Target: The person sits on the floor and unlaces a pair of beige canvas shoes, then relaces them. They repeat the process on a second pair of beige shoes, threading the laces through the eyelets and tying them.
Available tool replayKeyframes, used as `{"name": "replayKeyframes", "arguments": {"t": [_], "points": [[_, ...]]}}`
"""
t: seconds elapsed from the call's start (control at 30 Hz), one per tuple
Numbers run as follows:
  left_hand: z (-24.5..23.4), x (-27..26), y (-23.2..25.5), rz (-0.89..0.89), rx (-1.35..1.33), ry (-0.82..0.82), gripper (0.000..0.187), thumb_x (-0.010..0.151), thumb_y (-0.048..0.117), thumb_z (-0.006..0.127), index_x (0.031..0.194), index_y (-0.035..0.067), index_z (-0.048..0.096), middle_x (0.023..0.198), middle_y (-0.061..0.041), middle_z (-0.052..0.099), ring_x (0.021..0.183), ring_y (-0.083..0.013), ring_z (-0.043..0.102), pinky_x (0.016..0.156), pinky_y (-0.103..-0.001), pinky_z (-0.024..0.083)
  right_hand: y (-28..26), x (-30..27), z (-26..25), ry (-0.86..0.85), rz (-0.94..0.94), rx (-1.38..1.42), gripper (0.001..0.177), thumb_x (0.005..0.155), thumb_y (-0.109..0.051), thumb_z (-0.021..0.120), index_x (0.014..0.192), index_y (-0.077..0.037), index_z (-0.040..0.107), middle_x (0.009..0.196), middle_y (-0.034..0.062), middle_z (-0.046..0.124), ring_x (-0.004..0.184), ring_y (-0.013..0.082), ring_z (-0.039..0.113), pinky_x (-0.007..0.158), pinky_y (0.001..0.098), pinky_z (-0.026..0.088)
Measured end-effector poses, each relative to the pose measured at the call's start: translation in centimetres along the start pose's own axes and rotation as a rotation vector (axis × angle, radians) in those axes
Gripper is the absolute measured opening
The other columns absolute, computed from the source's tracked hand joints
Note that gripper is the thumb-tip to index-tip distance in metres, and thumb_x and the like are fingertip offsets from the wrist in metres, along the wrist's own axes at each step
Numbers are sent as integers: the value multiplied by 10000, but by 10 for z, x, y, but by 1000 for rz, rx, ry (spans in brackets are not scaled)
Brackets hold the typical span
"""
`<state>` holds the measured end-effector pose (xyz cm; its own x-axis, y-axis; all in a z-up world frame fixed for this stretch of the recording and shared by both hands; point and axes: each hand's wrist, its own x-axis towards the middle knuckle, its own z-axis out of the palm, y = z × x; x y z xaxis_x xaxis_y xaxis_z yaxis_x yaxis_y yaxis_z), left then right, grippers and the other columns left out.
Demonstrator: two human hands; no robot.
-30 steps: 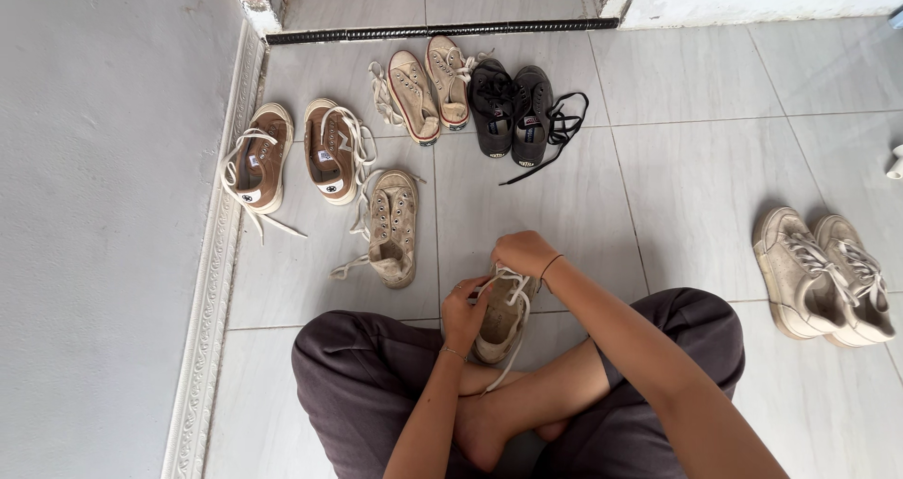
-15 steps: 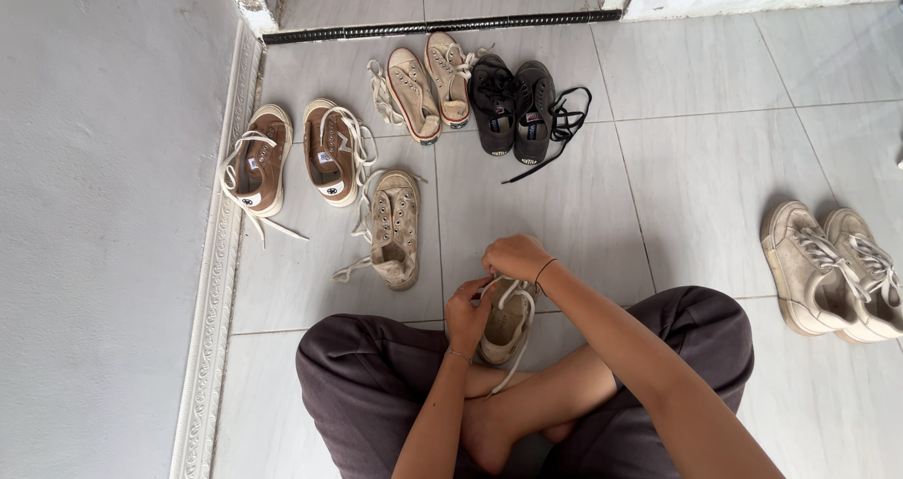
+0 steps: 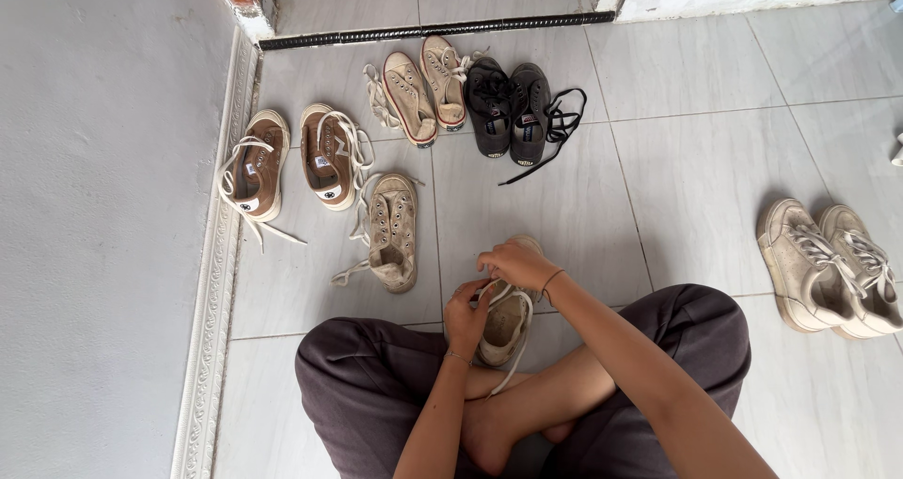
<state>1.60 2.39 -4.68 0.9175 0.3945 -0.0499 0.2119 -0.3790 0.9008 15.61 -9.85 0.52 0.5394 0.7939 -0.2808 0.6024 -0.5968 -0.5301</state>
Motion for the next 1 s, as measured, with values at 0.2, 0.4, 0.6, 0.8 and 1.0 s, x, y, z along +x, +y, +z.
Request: {"name": "replayKeyframes", "arguments": {"t": [0.2,0.4,0.6,0.8,1.0], "points": [[1,-2,-2,40,81,-17,219,944,237,699,1135,189,793,1094,-46,736,867,-225,732,732,-360,569,-9,-43,21,593,-219,-206,211,901,-150,685,1103,-98,720,1074,108,691,1188,329,541,1027,513,362],[0,-2,-1,76,8,6,224,930,236,710,1131,163,777,1129,-61,715,908,-244,732,761,-361,579,-34,-56,75,688,357,-56,122,805,-207,779,881,-112,770,985,83,565,1005,297,517,907,430,445],[-3,-4,-2,108,-47,16,226,941,216,689,1139,145,773,1118,-70,725,913,-247,745,779,-358,594,-34,-37,97,871,366,-17,94,815,-173,778,871,-98,768,972,74,550,994,298,489,890,434,437],[9,-8,-6,167,140,79,202,974,210,661,1131,157,776,1079,-51,722,925,-265,716,767,-382,567,-27,-48,104,761,345,-79,30,861,-116,724,869,-93,741,994,81,538,986,292,488,888,438,417],[12,-6,-4,160,138,77,234,966,206,646,1162,169,767,1079,-47,717,909,-272,706,748,-397,560,-41,-94,115,630,282,108,14,847,-111,731,859,-104,731,995,60,543,973,284,476,916,418,417]]}}
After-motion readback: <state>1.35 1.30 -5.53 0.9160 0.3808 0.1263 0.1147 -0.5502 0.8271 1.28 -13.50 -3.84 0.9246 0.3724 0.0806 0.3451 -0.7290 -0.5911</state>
